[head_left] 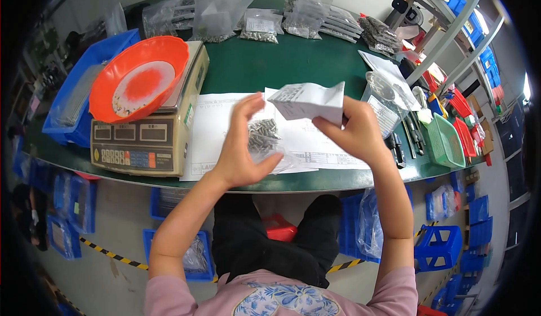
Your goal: Sorting small hardware components and packaging them into plastic bags for inventory or shipping.
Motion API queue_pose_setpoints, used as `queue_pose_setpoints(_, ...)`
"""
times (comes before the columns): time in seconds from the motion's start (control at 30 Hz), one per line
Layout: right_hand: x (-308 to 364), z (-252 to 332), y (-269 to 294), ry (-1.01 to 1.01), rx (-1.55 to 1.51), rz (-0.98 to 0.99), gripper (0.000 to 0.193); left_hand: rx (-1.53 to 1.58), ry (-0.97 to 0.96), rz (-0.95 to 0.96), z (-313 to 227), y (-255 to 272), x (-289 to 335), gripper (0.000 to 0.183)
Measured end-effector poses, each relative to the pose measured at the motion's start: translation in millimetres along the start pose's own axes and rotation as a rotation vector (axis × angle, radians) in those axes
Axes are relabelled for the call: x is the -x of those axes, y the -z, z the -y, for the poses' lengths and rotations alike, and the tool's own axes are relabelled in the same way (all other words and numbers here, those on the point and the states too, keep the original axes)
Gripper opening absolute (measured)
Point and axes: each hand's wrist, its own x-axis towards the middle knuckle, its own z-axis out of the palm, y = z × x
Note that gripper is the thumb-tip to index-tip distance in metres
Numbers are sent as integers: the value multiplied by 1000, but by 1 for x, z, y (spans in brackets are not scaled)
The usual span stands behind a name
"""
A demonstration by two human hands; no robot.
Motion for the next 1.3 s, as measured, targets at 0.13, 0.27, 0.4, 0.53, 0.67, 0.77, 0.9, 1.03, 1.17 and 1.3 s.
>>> queue_pose_setpoints(0.13, 15, 8, -6, 60, -22, 12, 28, -11, -29, -191, -21, -1, -12, 45)
queue_pose_setpoints(0.27, 24, 33, 5, 111, 146, -205, 42, -25, 6, 64, -30, 13, -8, 21)
queue_pose_setpoints(0.4, 50, 15, 13, 26, -181, 205, 24, -38, 32, 212, -44, 17, -5, 20)
queue_pose_setpoints(0.53, 100, 6, -12, -435, -856, 207, 30, -289, 137, 95, -54, 16, 17, 27)
queue_pose_setpoints(0.67, 131, -3, -37, -758, -1367, 355, 35, -353, 399, 47, -36, 5, 47, 24)
queue_pose_setpoints(0.77, 135, -6, -55, -811, -1409, 385, 34, -225, 440, -67, -28, -8, 59, 15)
queue_pose_setpoints(0.9, 129, -9, -59, -914, -1536, 469, 31, -134, 456, -149, -30, -14, 66, 11)
queue_pose_setpoints(1.03, 126, -13, -54, -1056, -1709, 423, 22, -124, 378, -152, -29, -18, 75, 13)
queue_pose_setpoints(1.17, 127, -6, -61, -1100, -1713, 249, 16, -132, 328, -208, -28, -23, 81, 15)
queue_pose_setpoints(1.3, 128, 0, -66, -1022, -1758, 86, 17, -69, 392, -257, -32, -28, 86, 15)
